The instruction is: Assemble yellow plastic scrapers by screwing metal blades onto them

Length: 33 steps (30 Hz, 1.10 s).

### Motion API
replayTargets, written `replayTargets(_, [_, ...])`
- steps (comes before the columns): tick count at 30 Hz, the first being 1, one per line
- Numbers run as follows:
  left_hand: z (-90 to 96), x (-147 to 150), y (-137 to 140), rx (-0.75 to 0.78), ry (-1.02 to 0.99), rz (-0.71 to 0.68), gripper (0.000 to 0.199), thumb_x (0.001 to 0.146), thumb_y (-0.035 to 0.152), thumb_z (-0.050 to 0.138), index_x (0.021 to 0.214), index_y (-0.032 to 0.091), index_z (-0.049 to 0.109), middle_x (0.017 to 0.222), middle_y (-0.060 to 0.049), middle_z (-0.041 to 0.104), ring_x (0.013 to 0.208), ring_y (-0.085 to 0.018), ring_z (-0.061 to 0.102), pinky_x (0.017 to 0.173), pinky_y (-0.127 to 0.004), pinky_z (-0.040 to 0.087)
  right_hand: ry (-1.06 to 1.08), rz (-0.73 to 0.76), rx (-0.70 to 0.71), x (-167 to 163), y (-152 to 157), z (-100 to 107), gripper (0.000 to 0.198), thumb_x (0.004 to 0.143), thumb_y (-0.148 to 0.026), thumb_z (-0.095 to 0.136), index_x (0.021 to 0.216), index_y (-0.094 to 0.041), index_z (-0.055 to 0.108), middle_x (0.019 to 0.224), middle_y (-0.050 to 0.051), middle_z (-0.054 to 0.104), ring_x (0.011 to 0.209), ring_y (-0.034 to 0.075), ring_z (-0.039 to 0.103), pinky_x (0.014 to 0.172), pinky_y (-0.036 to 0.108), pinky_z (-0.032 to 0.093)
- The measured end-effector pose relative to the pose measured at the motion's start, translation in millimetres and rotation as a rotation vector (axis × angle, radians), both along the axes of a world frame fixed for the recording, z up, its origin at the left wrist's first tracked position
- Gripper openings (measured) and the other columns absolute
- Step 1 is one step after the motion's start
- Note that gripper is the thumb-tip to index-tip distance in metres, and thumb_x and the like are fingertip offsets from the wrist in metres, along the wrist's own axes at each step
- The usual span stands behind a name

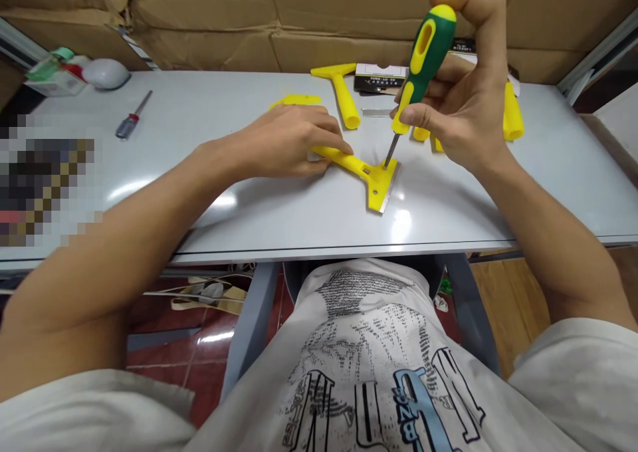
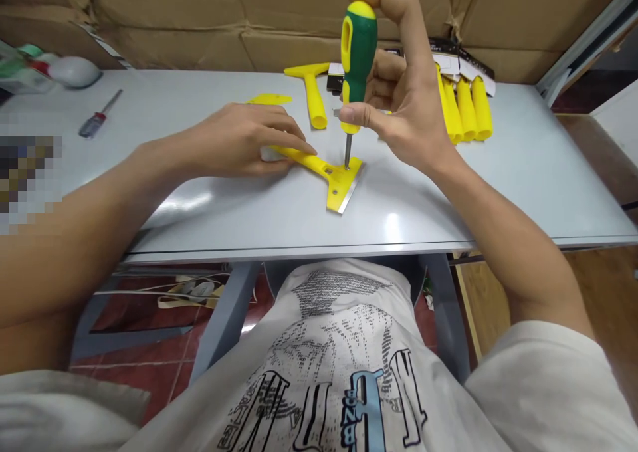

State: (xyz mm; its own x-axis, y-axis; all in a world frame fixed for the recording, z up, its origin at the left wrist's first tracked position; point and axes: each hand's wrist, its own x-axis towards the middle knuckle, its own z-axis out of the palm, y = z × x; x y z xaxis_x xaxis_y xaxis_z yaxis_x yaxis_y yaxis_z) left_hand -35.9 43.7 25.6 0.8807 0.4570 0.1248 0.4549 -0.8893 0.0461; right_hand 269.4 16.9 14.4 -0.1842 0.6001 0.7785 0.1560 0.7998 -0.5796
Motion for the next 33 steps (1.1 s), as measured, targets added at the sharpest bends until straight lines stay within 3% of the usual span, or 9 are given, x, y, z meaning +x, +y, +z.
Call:
replayTargets(3, [-2.2,-1,2,-0.028,-0.053,-0.017,0.043,0.102,0.039,0.059,0.136,0.043,0.085,0.127,-0.002,0.084,0.123,-0.030,0.073,0.099,-0.042,0.056,-0.010,-0.018,0.106,3,17,-10,0.095,0.060,-0.094,0.091,0.141,-0.057,0.059,0.155,-0.005,0.056,0.069,0.015,0.055,0.059,0.040,0.064])
replayTargets(5, [-3.2,-2,4,-0.033,-0.069,-0.024,0.044,0.102,0.040,0.060,0.136,0.045,0.086,0.127,-0.002,0.084,0.123,-0.030,0.074,0.098,-0.043,0.057,-0.048,-0.057,0.082,3,19,-12,0.098,0.060,-0.099,0.087,0.143,-0.056,0.056,0.155,-0.003,0.054,0.068,0.016,0.053,0.059,0.041,0.062])
replayTargets(9, [-3.4,-2,4,0.001,-0.045,-0.044,0.048,0.102,0.041,0.055,0.139,0.042,0.086,0.128,-0.004,0.084,0.121,-0.030,0.073,0.092,-0.043,0.057,-0.067,-0.049,0.001,1,7,-6,0.091,0.069,-0.097,0.086,0.142,-0.052,0.055,0.157,-0.003,0.052,0.072,0.015,0.051,0.065,0.040,0.060])
replayTargets(13, [-2.7,-1,3,0.011,-0.034,-0.041,0.048,0.103,0.039,0.054,0.138,0.038,0.087,0.126,-0.005,0.084,0.120,-0.029,0.075,0.091,-0.041,0.055,-0.053,0.013,0.042,0,3,-6,0.086,0.077,-0.095,0.084,0.144,-0.050,0.055,0.153,-0.003,0.052,0.072,0.011,0.049,0.065,0.034,0.058])
replayTargets(18, [-3.9,-3,4,-0.020,-0.066,-0.039,0.045,0.103,0.042,0.057,0.136,0.044,0.087,0.124,-0.004,0.085,0.120,-0.029,0.075,0.097,-0.043,0.058,-0.072,0.017,0.043,1,10,-11,0.090,0.078,-0.097,0.082,0.147,-0.049,0.050,0.156,-0.003,0.049,0.072,0.008,0.052,0.065,0.031,0.060])
replayTargets(23, [-4.2,-3,5,-0.079,-0.112,-0.028,0.040,0.105,0.048,0.061,0.134,0.051,0.087,0.120,-0.002,0.085,0.122,-0.029,0.076,0.101,-0.044,0.059,-0.061,0.067,0.004,0,0,-5,0.087,0.080,-0.094,0.084,0.148,-0.048,0.054,0.158,-0.004,0.050,0.079,0.009,0.064,0.075,0.033,0.069])
replayTargets(28, [-2.8,-2,3,-0.064,-0.086,-0.019,0.041,0.109,0.052,0.055,0.135,0.047,0.087,0.123,-0.002,0.084,0.120,-0.028,0.073,0.098,-0.045,0.058,-0.012,0.139,-0.018,-1,7,-9,0.088,0.079,-0.084,0.091,0.149,-0.046,0.054,0.162,-0.004,0.055,0.091,0.016,0.079,0.082,0.040,0.074])
replayTargets(31, [-1.9,-2,3,-0.045,-0.069,-0.019,0.044,0.109,0.054,0.053,0.135,0.045,0.087,0.124,-0.002,0.084,0.116,-0.028,0.072,0.096,-0.046,0.057,0.054,0.141,-0.030,-3,32,-27,0.121,0.062,-0.096,0.089,0.155,-0.045,0.031,0.132,-0.002,0.074,0.089,0.023,0.081,0.077,0.044,0.073])
replayTargets(33, [-1.0,-3,3,-0.028,-0.045,-0.028,0.046,0.109,0.054,0.052,0.135,0.042,0.088,0.126,-0.003,0.083,0.113,-0.028,0.071,0.095,-0.046,0.055,0.122,0.149,-0.035,-6,47,-38,0.131,0.057,-0.097,0.090,0.158,-0.045,0.025,0.111,-0.004,0.076,0.087,0.026,0.081,0.075,0.046,0.072])
